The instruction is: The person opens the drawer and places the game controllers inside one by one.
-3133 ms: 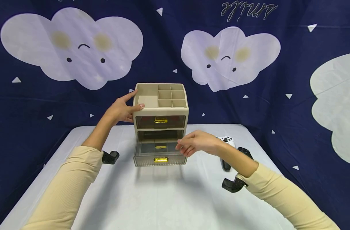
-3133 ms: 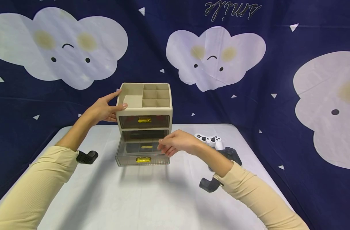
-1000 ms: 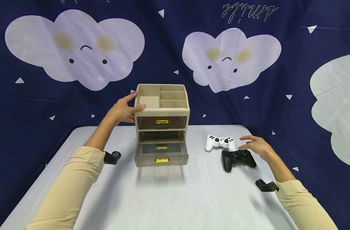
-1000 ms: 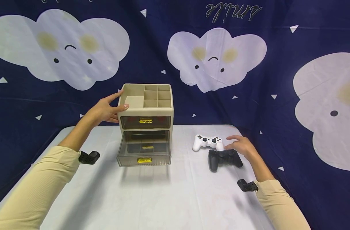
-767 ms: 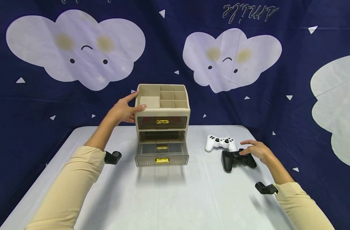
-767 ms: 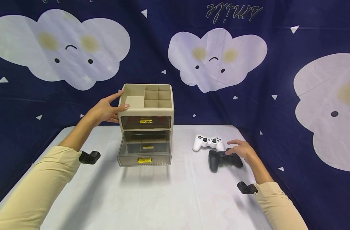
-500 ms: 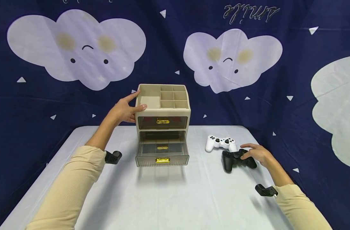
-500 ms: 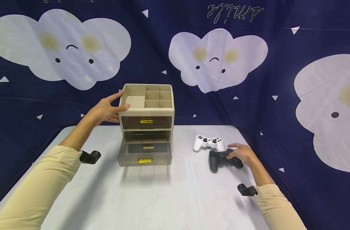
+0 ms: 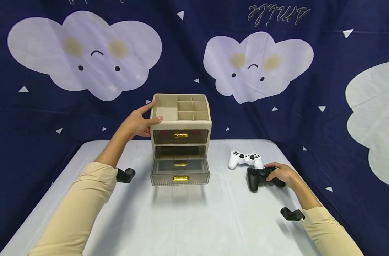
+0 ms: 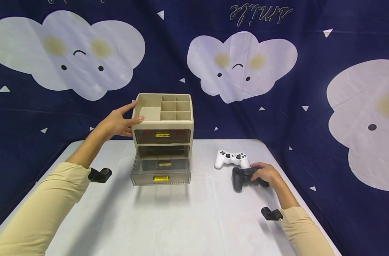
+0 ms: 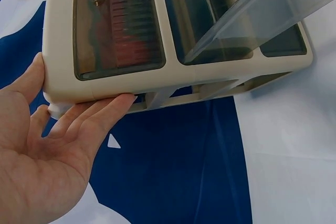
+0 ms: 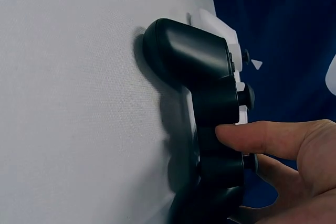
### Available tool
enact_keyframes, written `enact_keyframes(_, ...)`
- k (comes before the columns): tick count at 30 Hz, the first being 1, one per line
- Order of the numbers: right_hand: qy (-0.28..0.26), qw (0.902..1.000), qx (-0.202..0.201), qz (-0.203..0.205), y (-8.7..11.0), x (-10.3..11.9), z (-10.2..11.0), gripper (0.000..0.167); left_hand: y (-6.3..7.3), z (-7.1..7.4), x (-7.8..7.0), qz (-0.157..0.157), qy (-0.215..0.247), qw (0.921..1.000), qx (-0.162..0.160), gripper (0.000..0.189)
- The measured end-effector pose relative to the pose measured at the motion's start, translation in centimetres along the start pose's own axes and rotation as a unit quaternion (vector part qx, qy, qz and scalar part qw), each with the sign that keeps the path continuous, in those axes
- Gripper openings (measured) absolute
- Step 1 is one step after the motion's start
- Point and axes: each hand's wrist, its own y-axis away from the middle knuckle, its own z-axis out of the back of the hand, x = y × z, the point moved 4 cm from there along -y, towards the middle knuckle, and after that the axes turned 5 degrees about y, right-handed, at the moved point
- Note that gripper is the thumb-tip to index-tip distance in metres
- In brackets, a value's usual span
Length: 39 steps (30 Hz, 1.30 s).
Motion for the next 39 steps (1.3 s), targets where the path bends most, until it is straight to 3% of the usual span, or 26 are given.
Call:
enact_keyframes(10, 0.035, 0.9989, -0.021, 0.021, 0.2, 0.5, 0.0, 0.072, -0.1, 0.0, 0.1, -0.004, -0.004, 1.0, -0.002, 0.083)
enact_keyframes(26, 0.084, 0.9961, 0.0, 0.026, 0.8, 1.2, -0.3, 0.067, 0.1, -0.1, -0.1, 0.001, -0.003, 1.0, 0.004, 0.084)
enact_keyframes(39, 0.088, 0.9956, 0.005, 0.032, 1.1, 1.0, -1.0, 0.07, -0.1, 0.0, 0.1, 0.004, -0.001, 1.0, 0.002, 0.084)
